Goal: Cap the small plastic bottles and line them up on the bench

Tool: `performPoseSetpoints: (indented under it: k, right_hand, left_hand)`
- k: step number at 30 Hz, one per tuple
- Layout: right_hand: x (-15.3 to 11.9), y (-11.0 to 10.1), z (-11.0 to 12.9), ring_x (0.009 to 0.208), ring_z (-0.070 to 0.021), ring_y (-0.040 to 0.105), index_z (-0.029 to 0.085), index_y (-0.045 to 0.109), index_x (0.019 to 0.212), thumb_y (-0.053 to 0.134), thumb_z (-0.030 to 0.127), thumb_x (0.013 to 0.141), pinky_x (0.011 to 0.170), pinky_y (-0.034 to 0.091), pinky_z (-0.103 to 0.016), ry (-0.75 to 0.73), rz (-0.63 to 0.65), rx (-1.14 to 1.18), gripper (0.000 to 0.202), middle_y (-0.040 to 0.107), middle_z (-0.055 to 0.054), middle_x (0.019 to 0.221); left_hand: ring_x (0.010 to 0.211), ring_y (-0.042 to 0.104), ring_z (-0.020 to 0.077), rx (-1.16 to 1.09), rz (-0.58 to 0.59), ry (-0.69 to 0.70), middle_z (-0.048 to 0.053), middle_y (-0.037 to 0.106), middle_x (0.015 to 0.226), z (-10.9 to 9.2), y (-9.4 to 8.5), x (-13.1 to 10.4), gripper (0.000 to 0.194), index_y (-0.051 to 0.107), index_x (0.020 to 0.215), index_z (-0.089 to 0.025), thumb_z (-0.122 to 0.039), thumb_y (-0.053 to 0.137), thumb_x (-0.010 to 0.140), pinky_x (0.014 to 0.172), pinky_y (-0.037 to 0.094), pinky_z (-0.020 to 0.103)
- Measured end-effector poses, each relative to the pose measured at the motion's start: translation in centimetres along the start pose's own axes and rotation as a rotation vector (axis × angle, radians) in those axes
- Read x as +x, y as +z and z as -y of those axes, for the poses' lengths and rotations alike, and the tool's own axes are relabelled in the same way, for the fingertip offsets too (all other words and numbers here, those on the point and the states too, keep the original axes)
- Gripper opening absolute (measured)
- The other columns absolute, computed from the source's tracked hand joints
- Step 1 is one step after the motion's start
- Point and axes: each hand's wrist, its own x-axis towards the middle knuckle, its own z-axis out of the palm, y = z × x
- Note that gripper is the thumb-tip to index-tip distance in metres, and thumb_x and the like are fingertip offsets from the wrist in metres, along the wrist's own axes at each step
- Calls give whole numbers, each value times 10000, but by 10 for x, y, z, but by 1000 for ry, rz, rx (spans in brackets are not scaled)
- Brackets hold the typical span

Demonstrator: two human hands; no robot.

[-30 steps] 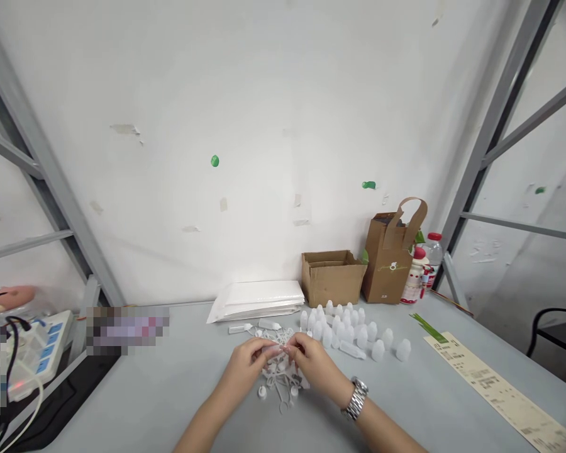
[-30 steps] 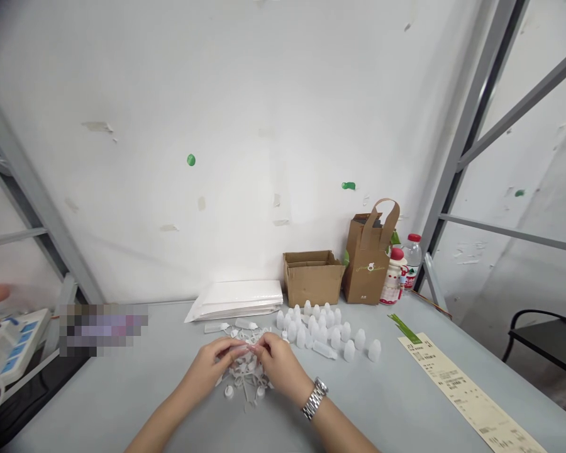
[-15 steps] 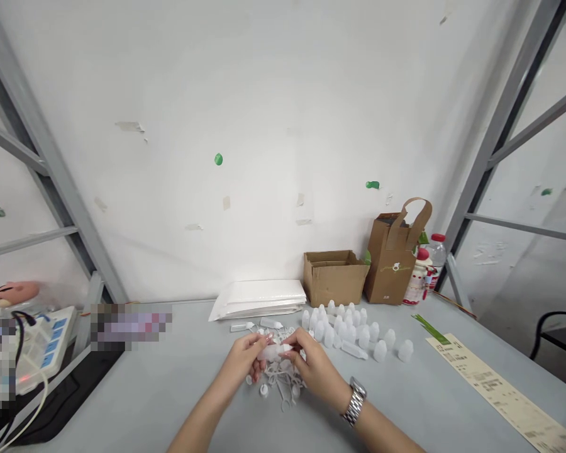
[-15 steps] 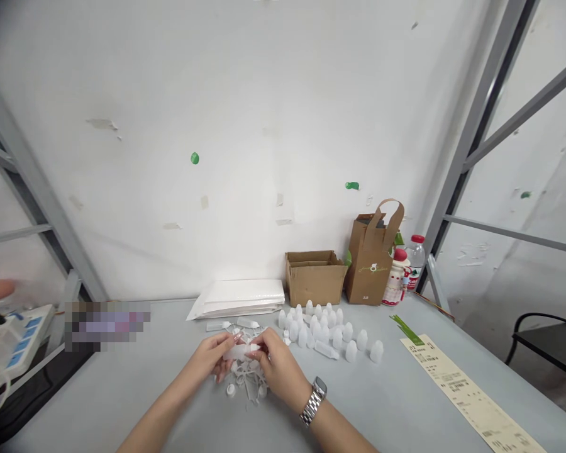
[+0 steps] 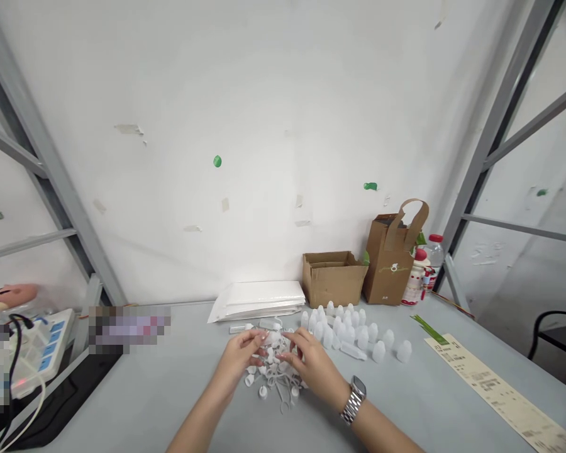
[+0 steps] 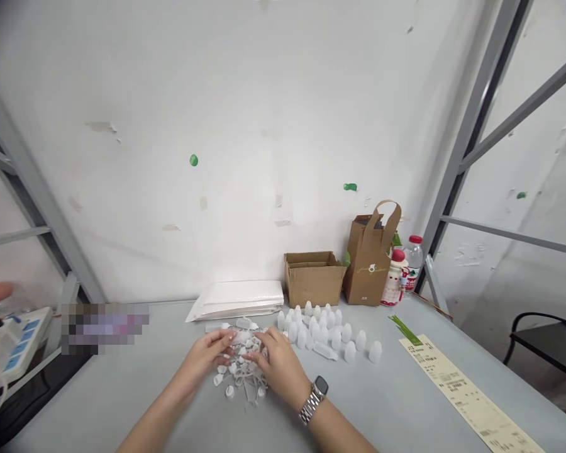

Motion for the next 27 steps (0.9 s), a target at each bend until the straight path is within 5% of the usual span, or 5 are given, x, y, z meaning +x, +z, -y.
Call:
performPoseSetpoints:
  k: [8, 13, 19, 24, 27]
  right_hand:
    - [4, -3, 5, 701, -149, 528, 195, 676, 846, 445, 418, 850, 659, 423, -256, 61, -61, 244, 321, 570, -25, 717]
    - [4, -1, -4, 677, -164, 520, 184, 645, 761, 365, 312, 897, 664, 374, -288, -25, -139, -40, 337, 588, -37, 688]
    - [6, -3, -11, 647, -179, 511, 176, 590, 713, 328, 195, 898, 654, 327, -308, -42, -223, -313, 322, 595, -54, 687]
    - [12, -18, -22, 718, -196, 526, 181, 571, 733, 324, 228, 890, 679, 381, -312, 79, -358, -171, 296, 588, -66, 741]
    - [13, -18, -20, 718, -186, 535, 180, 590, 751, 379, 247, 870, 674, 411, -298, 103, -285, -8, 252, 578, -52, 740]
  left_hand:
    - [575, 560, 138, 166, 198, -3, 1, 596, 631, 3, 7, -1, 451, 636, 737, -128, -508, 711, 506, 526, 458, 259]
    - [506, 537, 123, 197, 207, 34, -14, 571, 553, 7, 10, 1, 461, 610, 697, -121, -518, 720, 488, 481, 441, 250]
    - [476, 539, 118, 221, 183, 64, -13, 586, 542, 6, 10, 0, 424, 595, 639, -132, -508, 723, 492, 470, 455, 252]
    - [457, 539, 110, 197, 62, 28, -9, 609, 530, -5, -3, 0, 413, 584, 590, -142, -507, 731, 463, 486, 474, 254]
    - [502, 557, 117, 128, -76, 64, -6, 622, 575, -11, -7, 2, 431, 606, 648, -148, -524, 712, 468, 499, 485, 251]
